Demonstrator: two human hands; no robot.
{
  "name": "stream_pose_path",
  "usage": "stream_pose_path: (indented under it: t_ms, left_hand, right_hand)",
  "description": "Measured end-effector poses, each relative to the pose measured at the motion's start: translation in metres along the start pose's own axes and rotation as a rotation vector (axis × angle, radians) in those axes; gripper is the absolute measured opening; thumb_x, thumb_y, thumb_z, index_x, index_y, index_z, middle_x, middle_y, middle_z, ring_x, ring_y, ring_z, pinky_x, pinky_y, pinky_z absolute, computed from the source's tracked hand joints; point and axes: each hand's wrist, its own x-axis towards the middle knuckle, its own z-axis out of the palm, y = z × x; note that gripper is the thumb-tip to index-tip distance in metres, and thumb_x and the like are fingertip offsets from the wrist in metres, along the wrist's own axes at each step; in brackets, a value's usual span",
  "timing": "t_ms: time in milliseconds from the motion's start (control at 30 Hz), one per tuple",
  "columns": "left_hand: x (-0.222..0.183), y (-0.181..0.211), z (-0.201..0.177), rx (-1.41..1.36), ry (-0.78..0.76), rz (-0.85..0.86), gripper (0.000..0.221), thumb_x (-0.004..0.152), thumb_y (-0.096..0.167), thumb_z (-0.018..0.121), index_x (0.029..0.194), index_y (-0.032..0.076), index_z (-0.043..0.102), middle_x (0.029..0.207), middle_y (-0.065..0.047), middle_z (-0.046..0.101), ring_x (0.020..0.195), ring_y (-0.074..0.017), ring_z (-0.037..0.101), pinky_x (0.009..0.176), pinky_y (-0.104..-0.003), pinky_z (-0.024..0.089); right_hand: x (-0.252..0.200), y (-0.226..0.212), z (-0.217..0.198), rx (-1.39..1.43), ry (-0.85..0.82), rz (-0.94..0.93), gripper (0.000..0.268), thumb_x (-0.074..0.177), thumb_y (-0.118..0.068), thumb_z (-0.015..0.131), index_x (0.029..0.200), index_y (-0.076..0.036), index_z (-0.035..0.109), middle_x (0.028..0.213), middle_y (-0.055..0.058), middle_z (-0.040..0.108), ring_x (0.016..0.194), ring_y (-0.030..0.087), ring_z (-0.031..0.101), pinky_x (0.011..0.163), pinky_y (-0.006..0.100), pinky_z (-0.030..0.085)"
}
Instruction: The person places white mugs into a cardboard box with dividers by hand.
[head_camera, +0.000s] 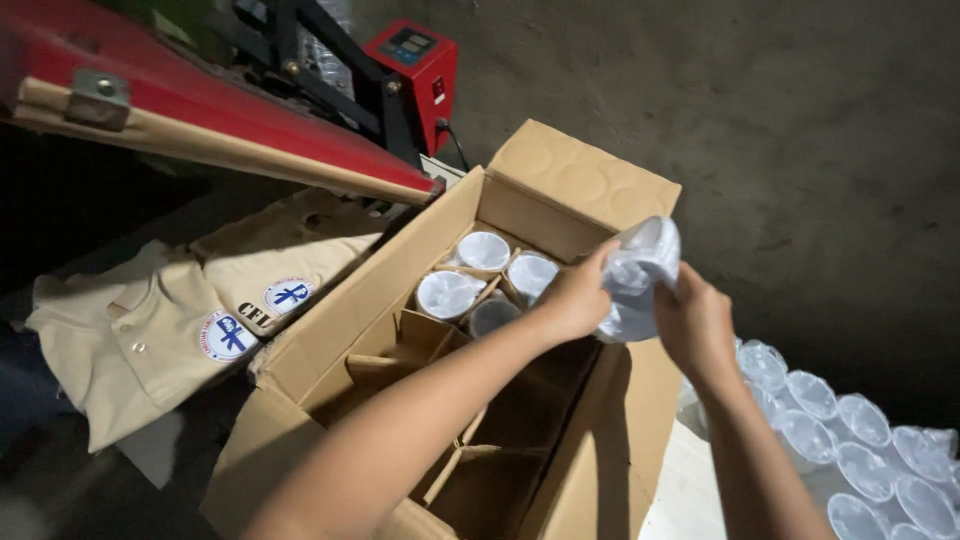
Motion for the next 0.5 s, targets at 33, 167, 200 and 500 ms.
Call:
stream_pose_path:
  t_ms: [33, 167, 200, 500]
  left_hand:
    - [-0.001, -0.009, -0.006, -0.003, 0.004, -0.001, 0.077, 0.081, 0.000, 0.051, 0.155, 0.018, 0.040, 0.127, -0.025, 0.067, 0.113, -0.0404, 0.067, 0.095, -0.046, 0.053]
    - [0.002, -0.051, -0.017, 0.001, -0.072, -0.074, 0.075, 0.081, -0.003, 0.051, 0.152, 0.020, 0.045, 0.124, -0.021, 0.070, 0.109, -0.0346, 0.070, 0.092, -0.042, 0.055]
    - [0.003, -0.063, -0.016, 0.013, -0.088, -0.084, 0.074, 0.080, -0.004, 0.051, 0.150, 0.020, 0.047, 0.124, -0.019, 0.070, 0.109, -0.0327, 0.071, 0.092, -0.041, 0.056]
    - [0.004, -0.108, -0.025, 0.170, -0.135, -0.103, 0.054, 0.083, 0.002, 0.058, 0.133, 0.022, 0.065, 0.119, -0.016, 0.073, 0.112, -0.0342, 0.070, 0.093, -0.043, 0.055]
  right_hand:
    - [-0.001, 0.004, 0.011, -0.002, -0.003, -0.004, 0.023, 0.098, -0.012, 0.061, 0.118, -0.002, 0.068, 0.094, 0.027, 0.071, 0.099, 0.034, 0.075, 0.073, 0.042, 0.056]
    - [-0.009, 0.000, 0.041, -0.067, -0.038, -0.001, 0.019, 0.095, -0.012, 0.064, 0.109, -0.001, 0.069, 0.089, 0.027, 0.071, 0.087, 0.039, 0.074, 0.070, 0.045, 0.056]
    - [-0.012, -0.005, 0.045, -0.113, -0.060, 0.004, 0.018, 0.094, -0.012, 0.066, 0.107, -0.001, 0.070, 0.087, 0.027, 0.070, 0.083, 0.042, 0.073, 0.070, 0.047, 0.055]
    - [-0.028, 0.000, 0.077, -0.215, -0.153, -0.034, 0.027, 0.085, -0.020, 0.071, 0.096, 0.004, 0.064, 0.094, 0.030, 0.069, 0.089, 0.047, 0.069, 0.076, 0.051, 0.055]
